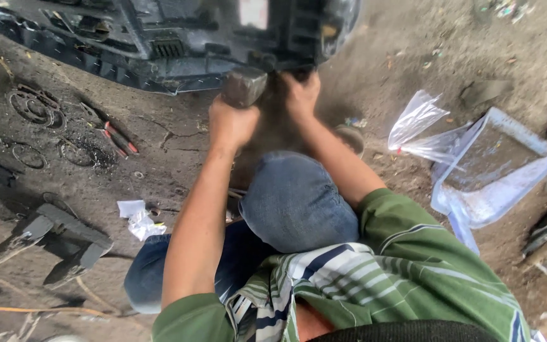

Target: Replacing the seat cover of a motorcycle by stretching the new material over the base and securing it with a hammer.

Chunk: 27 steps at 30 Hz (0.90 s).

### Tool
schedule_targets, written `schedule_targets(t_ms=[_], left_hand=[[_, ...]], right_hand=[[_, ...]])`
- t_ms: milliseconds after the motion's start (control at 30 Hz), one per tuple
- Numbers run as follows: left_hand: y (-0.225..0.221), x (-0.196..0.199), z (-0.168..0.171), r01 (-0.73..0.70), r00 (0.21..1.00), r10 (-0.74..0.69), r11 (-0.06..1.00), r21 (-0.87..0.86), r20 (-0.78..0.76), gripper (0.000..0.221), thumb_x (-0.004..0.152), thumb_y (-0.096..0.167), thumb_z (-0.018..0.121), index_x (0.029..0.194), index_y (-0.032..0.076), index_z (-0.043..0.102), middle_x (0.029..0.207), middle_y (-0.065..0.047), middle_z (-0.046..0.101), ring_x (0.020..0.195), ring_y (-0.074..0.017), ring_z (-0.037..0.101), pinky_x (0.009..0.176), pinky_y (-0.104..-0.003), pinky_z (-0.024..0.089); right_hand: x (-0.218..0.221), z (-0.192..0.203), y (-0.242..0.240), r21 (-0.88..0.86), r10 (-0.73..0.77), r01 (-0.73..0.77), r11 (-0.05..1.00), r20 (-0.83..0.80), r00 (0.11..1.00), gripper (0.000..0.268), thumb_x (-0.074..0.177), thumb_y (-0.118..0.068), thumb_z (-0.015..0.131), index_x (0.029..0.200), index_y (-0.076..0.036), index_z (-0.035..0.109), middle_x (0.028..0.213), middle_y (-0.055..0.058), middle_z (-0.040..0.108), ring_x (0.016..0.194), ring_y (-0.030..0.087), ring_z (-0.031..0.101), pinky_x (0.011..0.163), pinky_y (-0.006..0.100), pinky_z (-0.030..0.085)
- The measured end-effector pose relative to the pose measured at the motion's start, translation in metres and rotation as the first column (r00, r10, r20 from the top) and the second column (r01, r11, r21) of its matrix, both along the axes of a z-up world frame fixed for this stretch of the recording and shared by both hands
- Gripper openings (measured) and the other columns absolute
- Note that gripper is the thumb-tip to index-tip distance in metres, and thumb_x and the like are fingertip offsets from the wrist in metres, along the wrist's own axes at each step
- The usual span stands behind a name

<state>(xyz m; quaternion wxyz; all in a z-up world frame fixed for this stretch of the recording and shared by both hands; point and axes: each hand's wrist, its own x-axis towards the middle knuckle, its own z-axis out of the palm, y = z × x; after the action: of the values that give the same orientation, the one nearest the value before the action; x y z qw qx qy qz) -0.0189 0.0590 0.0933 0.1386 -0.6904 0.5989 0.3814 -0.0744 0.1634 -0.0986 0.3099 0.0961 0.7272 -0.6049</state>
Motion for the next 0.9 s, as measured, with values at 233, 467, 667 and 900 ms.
schedule_targets(t_ms=[233, 467, 667, 900], left_hand=[[0.023, 0.026, -0.002, 0.029, 0.967, -0.059, 0.992, -0.122, -0.250, 0.032, 0.069, 0.017, 0.076, 0.099, 0.004, 0.073, 0.084, -0.007, 0.077, 0.069, -0.0197, 0.072, 0.062, -0.031, 0.058], [0.025, 0.000, 0.025, -0.093, 0.992, 0.089, 0.994, -0.050, -0.085, 0.048, 0.072, 0.010, 0.070, 0.118, -0.002, 0.067, 0.088, -0.020, 0.073, 0.086, -0.0323, 0.078, 0.063, -0.042, 0.056], [0.034, 0.014, 0.010, -0.014, 0.994, 0.004, 0.995, -0.097, -0.107, 0.049, 0.069, 0.008, 0.074, 0.118, 0.001, 0.070, 0.095, -0.022, 0.075, 0.095, -0.0353, 0.077, 0.070, -0.047, 0.058], [0.035, 0.016, 0.007, 0.072, 0.986, -0.098, 0.980, -0.187, -0.132, 0.049, 0.068, 0.008, 0.078, 0.117, 0.005, 0.073, 0.099, -0.021, 0.076, 0.102, -0.0382, 0.075, 0.080, -0.045, 0.059]], right_hand=[[-0.026, 0.048, -0.006, -0.030, -0.080, 0.100, 0.995, 0.396, 0.915, 0.038, 0.080, -0.016, 0.078, 0.112, 0.000, 0.068, 0.099, 0.014, 0.075, 0.086, 0.023, 0.071, 0.082, 0.034, 0.059], [0.016, 0.029, -0.013, 0.228, -0.093, -0.029, 0.973, 0.505, 0.858, 0.056, 0.073, -0.035, 0.088, 0.119, -0.008, 0.072, 0.114, 0.020, 0.076, 0.113, 0.036, 0.072, 0.097, 0.052, 0.054], [0.025, 0.021, -0.015, 0.250, -0.062, -0.092, 0.964, 0.547, 0.835, 0.052, 0.076, -0.032, 0.085, 0.121, -0.009, 0.072, 0.114, 0.019, 0.076, 0.113, 0.037, 0.072, 0.096, 0.053, 0.055], [0.018, 0.033, -0.019, 0.268, -0.064, -0.114, 0.957, 0.575, 0.816, 0.056, 0.074, -0.033, 0.086, 0.119, -0.005, 0.070, 0.113, 0.021, 0.075, 0.111, 0.037, 0.072, 0.097, 0.051, 0.055]])
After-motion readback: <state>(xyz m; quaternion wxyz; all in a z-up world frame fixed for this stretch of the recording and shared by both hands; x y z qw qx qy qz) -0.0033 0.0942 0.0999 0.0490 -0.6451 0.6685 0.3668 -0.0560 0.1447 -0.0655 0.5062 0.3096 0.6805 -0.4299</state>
